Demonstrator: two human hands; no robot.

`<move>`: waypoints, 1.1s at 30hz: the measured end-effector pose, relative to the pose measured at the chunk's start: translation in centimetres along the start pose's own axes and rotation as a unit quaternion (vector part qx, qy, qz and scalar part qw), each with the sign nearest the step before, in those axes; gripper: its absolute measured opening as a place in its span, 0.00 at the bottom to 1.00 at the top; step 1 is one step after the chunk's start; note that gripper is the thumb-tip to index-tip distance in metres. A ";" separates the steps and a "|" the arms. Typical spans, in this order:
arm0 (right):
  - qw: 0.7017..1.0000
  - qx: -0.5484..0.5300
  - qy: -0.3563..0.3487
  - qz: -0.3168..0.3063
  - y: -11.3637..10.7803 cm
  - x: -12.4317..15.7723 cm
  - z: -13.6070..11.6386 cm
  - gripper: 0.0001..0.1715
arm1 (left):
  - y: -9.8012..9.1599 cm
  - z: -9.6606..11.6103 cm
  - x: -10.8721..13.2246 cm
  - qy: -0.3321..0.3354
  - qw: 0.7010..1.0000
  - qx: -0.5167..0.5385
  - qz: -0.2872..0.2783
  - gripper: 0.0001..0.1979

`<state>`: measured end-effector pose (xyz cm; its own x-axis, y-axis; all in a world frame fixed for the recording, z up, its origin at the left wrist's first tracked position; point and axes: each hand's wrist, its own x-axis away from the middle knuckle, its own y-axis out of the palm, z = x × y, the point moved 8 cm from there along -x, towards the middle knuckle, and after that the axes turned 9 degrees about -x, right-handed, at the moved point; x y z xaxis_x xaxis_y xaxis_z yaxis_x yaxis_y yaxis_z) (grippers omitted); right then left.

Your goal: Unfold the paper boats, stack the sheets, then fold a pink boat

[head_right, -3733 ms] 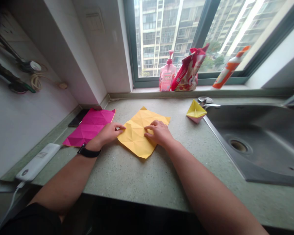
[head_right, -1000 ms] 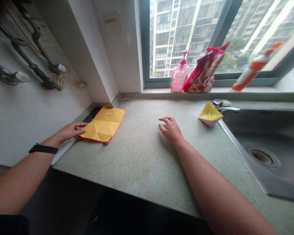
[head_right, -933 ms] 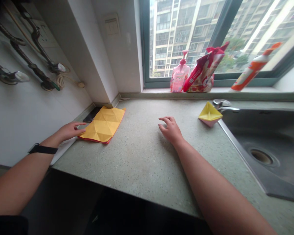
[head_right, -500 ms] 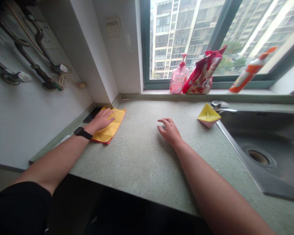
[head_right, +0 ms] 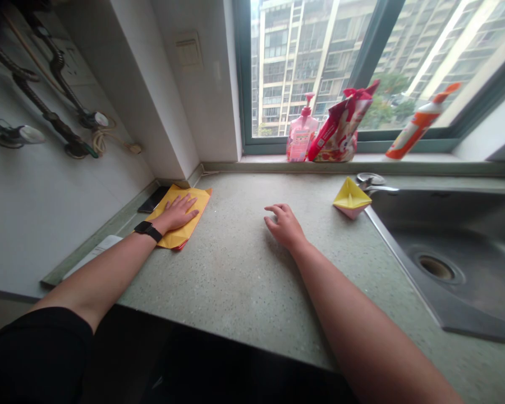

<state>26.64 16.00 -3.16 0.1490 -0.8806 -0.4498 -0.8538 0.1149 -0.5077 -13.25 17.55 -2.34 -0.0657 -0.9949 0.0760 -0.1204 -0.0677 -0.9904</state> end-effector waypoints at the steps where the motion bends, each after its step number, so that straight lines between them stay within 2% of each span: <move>1: 1.000 0.000 0.000 -0.001 0.0 0.0 0.0 0.19 | 0.0 0.0 0.0 -0.001 1.000 -0.002 -0.001 0.40; 16: 1.000 0.016 -0.001 -0.009 0.1 0.1 0.0 0.20 | 0.7 0.5 0.1 -0.012 1.000 -0.001 -0.003 0.40; 20: 1.000 0.021 -0.003 -0.013 0.1 0.2 0.1 0.20 | 0.9 -0.1 -0.1 -0.023 1.000 0.008 -0.009 0.43; 26: 1.000 0.022 -0.002 -0.019 0.2 0.2 0.3 0.20 | 0.1 -1.2 -2.2 0.026 0.999 -0.004 -0.038 0.55; 30: 0.999 0.023 -0.001 -0.023 0.2 0.2 0.3 0.20 | -1.1 -1.8 -3.9 -0.001 1.000 -0.020 -0.014 0.46; 33: 0.999 0.025 0.001 -0.027 0.3 0.2 0.3 0.19 | -1.3 -1.6 -4.3 -0.013 1.000 -0.025 0.011 0.42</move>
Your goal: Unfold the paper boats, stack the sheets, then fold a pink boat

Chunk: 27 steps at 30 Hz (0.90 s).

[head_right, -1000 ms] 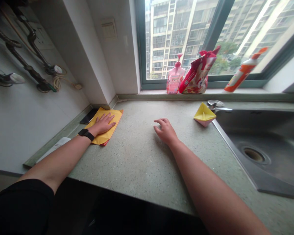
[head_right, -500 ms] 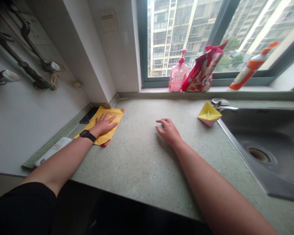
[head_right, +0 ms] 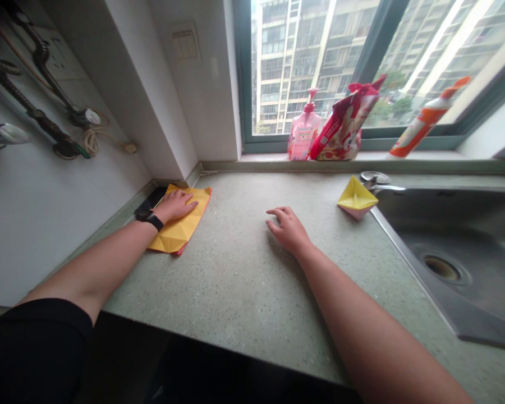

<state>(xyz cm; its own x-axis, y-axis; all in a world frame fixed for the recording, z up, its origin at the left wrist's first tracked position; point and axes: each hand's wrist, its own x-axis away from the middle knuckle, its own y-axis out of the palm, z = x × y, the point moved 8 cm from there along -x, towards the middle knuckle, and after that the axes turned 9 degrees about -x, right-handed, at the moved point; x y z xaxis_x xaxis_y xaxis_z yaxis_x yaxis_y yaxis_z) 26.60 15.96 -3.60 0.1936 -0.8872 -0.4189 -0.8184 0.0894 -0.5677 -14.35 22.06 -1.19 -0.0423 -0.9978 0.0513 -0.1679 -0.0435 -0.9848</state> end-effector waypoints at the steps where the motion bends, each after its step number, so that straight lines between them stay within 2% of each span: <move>1: 1.000 0.001 0.001 -0.001 0.0 0.0 0.0 0.19 | 0.1 0.1 0.0 -0.001 1.000 -0.001 0.006 0.42; 9: 1.000 0.005 0.000 0.000 0.0 0.1 0.0 0.18 | 2.1 0.4 0.6 -0.021 0.999 0.022 -0.008 0.44; 15: 1.000 0.010 0.002 0.006 -0.1 0.2 -0.1 0.20 | 2.4 0.3 0.5 -0.027 0.999 0.029 -0.028 0.43; 20: 1.000 0.011 0.002 0.002 -0.1 0.1 -0.1 0.20 | 2.2 0.4 0.8 -0.025 0.999 0.037 -0.021 0.43; 22: 1.000 0.010 0.000 -0.002 -0.1 0.1 -0.1 0.20 | 1.8 0.4 1.1 -0.028 0.999 0.043 0.004 0.42; 24: 1.000 0.012 -0.002 -0.005 -0.1 0.1 -0.2 0.20 | 1.0 0.5 1.5 -0.031 0.997 0.039 0.058 0.38; 27: 1.000 0.015 -0.001 -0.008 0.0 0.0 -0.3 0.21 | -0.2 1.4 2.3 0.005 0.991 0.025 0.128 0.29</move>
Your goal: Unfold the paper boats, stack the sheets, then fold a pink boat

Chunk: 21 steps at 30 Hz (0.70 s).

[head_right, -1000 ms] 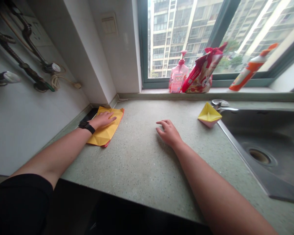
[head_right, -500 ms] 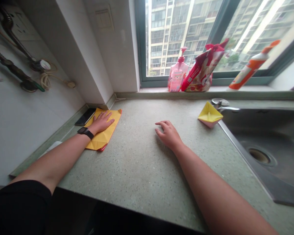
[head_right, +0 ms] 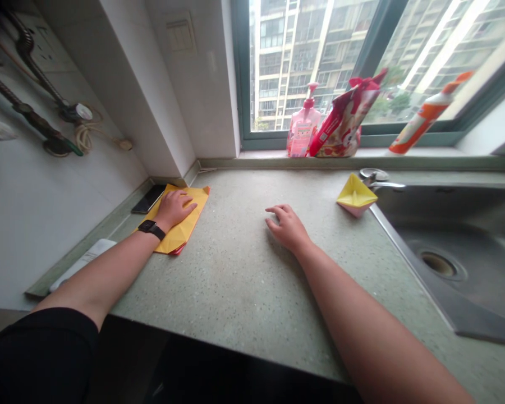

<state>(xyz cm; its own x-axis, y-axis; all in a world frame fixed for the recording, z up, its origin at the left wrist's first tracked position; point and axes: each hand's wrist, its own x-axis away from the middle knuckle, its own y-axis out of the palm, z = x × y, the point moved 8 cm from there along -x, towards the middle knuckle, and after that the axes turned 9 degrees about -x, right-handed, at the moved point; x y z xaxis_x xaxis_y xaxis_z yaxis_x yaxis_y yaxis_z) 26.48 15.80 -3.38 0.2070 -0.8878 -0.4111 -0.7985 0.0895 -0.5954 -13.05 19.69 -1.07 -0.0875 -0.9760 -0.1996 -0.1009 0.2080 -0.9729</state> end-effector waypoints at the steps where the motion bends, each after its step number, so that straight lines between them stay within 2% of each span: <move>1: 1.000 0.001 0.001 -0.002 0.0 0.0 0.0 0.21 | -0.2 0.4 0.2 0.019 1.000 0.001 0.005 0.27; 4: 1.000 0.002 -0.001 -0.005 0.1 0.0 -0.1 0.21 | 0.0 1.1 0.8 0.047 0.999 0.008 -0.007 0.26; 8: 1.000 0.003 -0.002 -0.006 0.1 0.0 -0.1 0.21 | 1.2 1.5 2.2 0.067 0.996 0.010 -0.060 0.40; 10: 1.000 0.004 -0.001 -0.008 0.1 -0.1 0.0 0.21 | 1.6 1.7 3.0 0.076 0.993 0.013 -0.085 0.42; 12: 1.000 0.004 -0.001 -0.009 0.2 -0.1 0.1 0.20 | 1.0 1.7 3.6 0.068 0.996 0.015 -0.055 0.38; 14: 1.000 0.006 -0.001 -0.009 0.3 -0.1 0.1 0.19 | -0.5 1.7 4.1 0.051 0.999 0.012 0.015 0.32; 16: 1.000 0.007 -0.001 -0.010 0.4 -0.1 0.1 0.19 | -1.6 1.9 4.8 0.052 0.997 0.012 0.061 0.27; 21: 1.000 0.011 0.000 -0.012 0.6 -0.1 0.2 0.19 | -2.0 2.8 6.1 0.072 0.996 0.021 0.053 0.24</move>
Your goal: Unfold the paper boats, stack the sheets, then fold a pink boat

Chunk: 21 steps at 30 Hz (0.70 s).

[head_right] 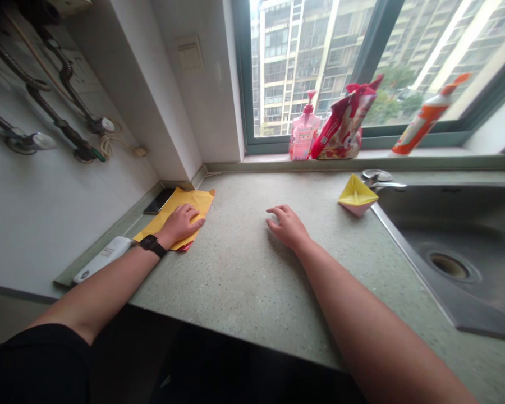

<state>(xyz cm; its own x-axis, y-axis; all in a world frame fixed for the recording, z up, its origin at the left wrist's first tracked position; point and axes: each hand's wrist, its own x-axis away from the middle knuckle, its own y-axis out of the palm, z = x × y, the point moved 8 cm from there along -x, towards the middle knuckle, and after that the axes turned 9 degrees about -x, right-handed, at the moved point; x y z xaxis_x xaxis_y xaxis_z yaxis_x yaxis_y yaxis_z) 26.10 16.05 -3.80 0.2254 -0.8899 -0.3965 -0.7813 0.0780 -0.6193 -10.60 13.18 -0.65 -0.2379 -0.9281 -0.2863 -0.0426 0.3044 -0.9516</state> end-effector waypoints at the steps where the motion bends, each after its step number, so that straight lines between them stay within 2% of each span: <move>1: 1.000 0.000 -0.001 -0.001 0.0 0.0 0.0 0.18 | 0.1 0.1 0.1 -0.003 1.000 -0.003 -0.005 0.24; 9: 1.000 0.011 -0.006 -0.008 0.2 -0.1 0.0 0.18 | 0.6 0.4 0.0 -0.028 0.999 0.001 -0.027 0.26; 21: 0.999 0.033 -0.001 -0.021 0.3 0.0 -0.3 0.17 | 0.3 0.6 -0.8 -0.019 0.998 -0.010 -0.059 0.29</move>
<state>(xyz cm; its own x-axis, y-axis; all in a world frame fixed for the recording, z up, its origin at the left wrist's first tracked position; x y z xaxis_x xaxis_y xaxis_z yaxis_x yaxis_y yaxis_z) 25.67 15.95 -3.74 0.2590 -0.8919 -0.3707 -0.7305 0.0702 -0.6793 -9.79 13.87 -0.74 -0.1939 -0.9651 -0.1762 -0.0873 0.1959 -0.9767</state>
